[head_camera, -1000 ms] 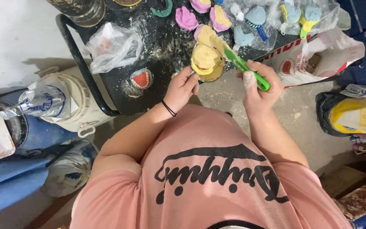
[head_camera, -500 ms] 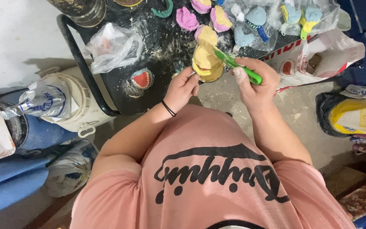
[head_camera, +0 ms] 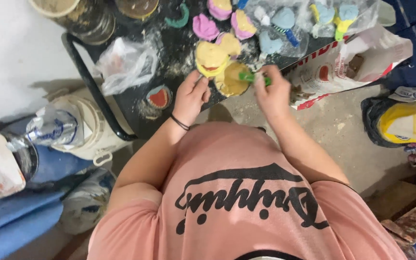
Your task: Filling dental impression molds with yellow plaster material using a small spatula at a laboratory bench.
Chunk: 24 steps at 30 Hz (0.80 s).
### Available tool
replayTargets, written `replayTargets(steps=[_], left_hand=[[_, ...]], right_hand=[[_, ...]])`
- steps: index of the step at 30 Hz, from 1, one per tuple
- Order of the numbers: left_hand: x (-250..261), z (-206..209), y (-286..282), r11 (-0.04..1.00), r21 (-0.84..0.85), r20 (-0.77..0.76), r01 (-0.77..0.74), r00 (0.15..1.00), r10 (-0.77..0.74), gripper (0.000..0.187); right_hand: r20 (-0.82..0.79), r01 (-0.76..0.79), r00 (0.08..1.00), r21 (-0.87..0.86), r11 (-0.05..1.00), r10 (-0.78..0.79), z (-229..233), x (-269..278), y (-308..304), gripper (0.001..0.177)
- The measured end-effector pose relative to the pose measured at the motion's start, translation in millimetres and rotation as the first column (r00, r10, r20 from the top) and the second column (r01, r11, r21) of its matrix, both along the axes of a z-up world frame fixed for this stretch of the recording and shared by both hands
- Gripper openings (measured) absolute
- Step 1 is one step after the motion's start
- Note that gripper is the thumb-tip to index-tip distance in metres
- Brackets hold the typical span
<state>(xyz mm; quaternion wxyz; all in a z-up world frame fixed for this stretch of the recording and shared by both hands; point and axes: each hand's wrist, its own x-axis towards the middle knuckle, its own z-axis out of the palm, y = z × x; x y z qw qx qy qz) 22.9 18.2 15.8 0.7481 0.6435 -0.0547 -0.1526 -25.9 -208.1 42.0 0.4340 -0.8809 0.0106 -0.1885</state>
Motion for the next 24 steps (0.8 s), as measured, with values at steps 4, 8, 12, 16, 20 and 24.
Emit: replayTargets(steps=[4,8,12,16,20,24], left_hand=[[17,15,-6,0.999,-0.031,-0.035,0.014,0.999,-0.015,0.022],[50,-5,-27,0.997,0.045,0.003,0.067,0.998,-0.067,0.021],[85,23,-79,0.992,0.074,0.105,0.103,0.988,-0.110,0.023],[132,45,-158,0.972,0.058,-0.068,0.229,0.972,-0.225,0.010],[182,40,-248,0.905,0.210,-0.232,0.369,0.918,-0.321,0.029],[243,-27,-328,0.913,0.190,-0.306,0.360,0.906,-0.293,0.048]], right_hand=[[-0.163,0.109,0.983,0.175,0.979,-0.080,-26,10,-18,0.014],[-0.295,0.016,0.955,0.115,0.993,0.019,-9,-2,-43,0.046],[-0.106,-0.050,0.992,0.194,0.980,0.072,-34,-16,-105,0.065],[-0.181,0.042,0.983,0.168,0.985,-0.011,-21,-29,-159,0.080],[-0.163,0.080,0.986,0.277,0.957,-0.035,-34,-33,-226,0.067],[-0.192,0.155,0.975,0.235,0.959,-0.111,-37,-34,-285,0.065]])
